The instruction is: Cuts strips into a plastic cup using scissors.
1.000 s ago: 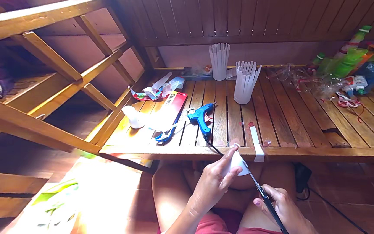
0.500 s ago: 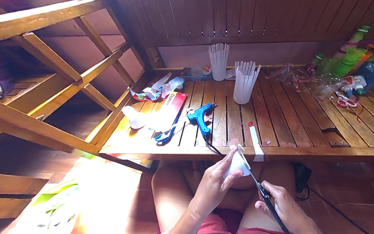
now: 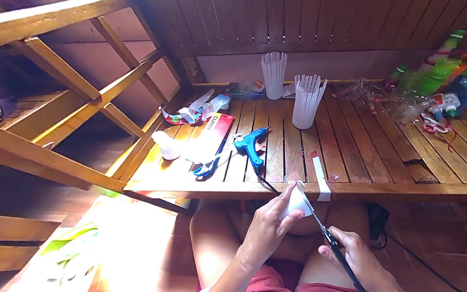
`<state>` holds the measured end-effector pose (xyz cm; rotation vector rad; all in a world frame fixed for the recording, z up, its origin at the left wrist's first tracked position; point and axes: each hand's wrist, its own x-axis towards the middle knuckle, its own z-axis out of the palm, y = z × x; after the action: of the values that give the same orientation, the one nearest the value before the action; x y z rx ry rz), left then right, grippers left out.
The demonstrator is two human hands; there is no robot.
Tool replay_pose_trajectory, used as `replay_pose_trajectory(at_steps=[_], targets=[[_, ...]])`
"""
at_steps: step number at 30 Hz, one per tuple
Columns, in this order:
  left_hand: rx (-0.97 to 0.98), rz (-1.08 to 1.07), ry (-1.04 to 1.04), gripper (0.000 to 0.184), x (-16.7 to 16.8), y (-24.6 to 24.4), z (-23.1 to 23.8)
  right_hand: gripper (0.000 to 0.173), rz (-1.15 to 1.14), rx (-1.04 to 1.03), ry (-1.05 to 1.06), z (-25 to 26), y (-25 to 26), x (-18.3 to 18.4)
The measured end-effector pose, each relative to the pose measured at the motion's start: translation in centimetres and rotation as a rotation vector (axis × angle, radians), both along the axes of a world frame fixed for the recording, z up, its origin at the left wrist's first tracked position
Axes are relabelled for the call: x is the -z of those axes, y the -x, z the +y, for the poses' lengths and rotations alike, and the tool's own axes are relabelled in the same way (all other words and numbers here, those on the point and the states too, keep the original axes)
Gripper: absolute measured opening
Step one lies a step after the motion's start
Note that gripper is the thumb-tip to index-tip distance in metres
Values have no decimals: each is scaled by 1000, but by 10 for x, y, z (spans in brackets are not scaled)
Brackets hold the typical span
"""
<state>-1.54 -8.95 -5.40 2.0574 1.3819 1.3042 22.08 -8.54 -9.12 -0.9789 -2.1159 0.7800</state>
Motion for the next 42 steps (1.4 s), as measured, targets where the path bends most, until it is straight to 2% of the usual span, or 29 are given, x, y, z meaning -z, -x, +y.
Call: replay_pose_trajectory(at_steps=[21, 24, 26, 28, 36, 42], targets=[[-26, 24, -33, 59, 1, -2, 1, 58, 31, 15, -41, -1, -1, 4], [4, -101, 40, 55, -5, -2, -1, 58, 52, 8, -41, -1, -1, 6], [39, -297, 211, 55, -10, -3, -2, 56, 70, -11, -22, -1, -2, 7], [77, -377, 330, 56, -13, -2, -2, 58, 70, -31, 6, 1, -2, 8], [-6, -76, 101, 60, -3, 0, -2, 72, -23, -43, 77, 3, -6, 1], [-43, -2, 49, 60, -2, 1, -2, 71, -16, -28, 68, 4, -3, -1]])
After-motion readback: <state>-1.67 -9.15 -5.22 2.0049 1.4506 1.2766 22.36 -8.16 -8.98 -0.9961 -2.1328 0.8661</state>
